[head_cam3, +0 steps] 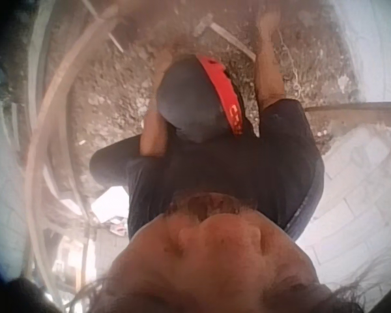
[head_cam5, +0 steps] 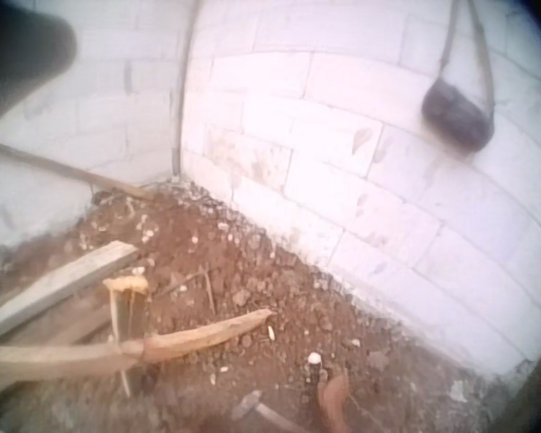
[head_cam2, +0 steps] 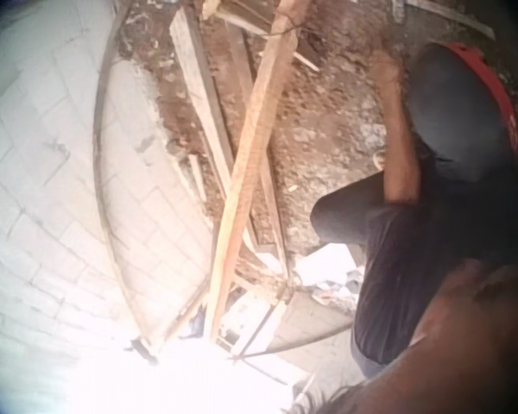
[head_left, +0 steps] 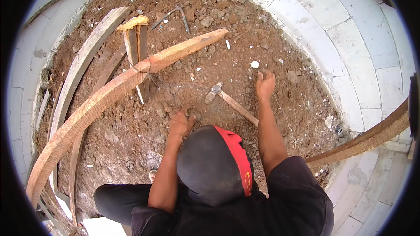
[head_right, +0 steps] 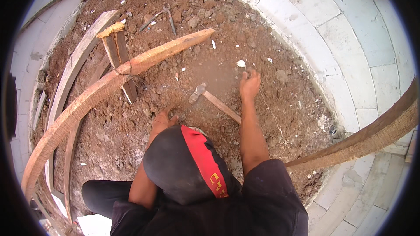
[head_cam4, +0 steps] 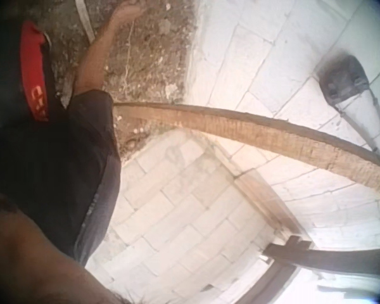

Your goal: The person wraps wire around a wooden beam, hammers the beam into place, and then uses pliers to twist and tighten the wire around the beam before standing up and moving through the construction site.

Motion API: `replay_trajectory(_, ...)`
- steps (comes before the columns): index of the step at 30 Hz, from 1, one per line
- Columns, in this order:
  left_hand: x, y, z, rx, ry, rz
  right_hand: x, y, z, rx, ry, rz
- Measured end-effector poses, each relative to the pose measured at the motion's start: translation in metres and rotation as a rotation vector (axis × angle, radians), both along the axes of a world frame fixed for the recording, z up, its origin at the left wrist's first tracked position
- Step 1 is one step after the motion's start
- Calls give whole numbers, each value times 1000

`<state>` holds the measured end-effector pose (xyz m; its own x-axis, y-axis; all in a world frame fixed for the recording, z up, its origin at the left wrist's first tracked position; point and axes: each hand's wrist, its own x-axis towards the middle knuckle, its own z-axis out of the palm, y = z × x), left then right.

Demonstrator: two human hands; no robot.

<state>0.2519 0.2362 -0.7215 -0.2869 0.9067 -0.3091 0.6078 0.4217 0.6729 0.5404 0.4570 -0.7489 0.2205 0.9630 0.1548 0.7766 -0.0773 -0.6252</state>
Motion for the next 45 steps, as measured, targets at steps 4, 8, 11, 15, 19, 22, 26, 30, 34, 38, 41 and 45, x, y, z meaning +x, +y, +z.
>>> replay_trajectory(4, -13, 1, 42, -206, -15, -152, 18, 60, -24, -26, -277, -22)
replay_trajectory(8, -43, -27, 95, -360, 40, -395, 6, 79, -25, -281, -392, -21)
replay_trajectory(11, -54, -57, 202, -310, 96, -257, -12, 75, 1, -240, -199, -13)
replay_trajectory(15, -87, -72, 313, -96, -115, -122, -49, 50, 113, 60, 708, 198)
replay_trajectory(19, -123, -77, 362, 397, -206, 36, -157, -37, 297, 39, 823, 745)
replay_trajectory(22, -133, -84, 362, 619, -540, 184, -223, -101, 374, 254, 514, 1241)
replay_trajectory(26, -162, -146, 361, 528, -1024, 262, -304, -193, 416, 195, 497, 1629)
replay_trajectory(30, -192, -202, 352, 564, -1070, 257, -345, -253, 416, 58, 439, 1709)
replay_trajectory(34, -220, -249, 344, 688, -1046, 330, -372, -313, 428, -15, 335, 1413)
replay_trajectory(38, -248, -292, 352, 945, -1009, 581, -370, -333, 419, 55, 117, 1560)
replay_trajectory(41, -257, -312, 359, 1058, -923, 605, -357, -358, 414, -206, 127, 1552)
replay_trajectory(45, -269, -332, 357, 1006, -783, 548, -356, -359, 411, -184, 396, 1520)
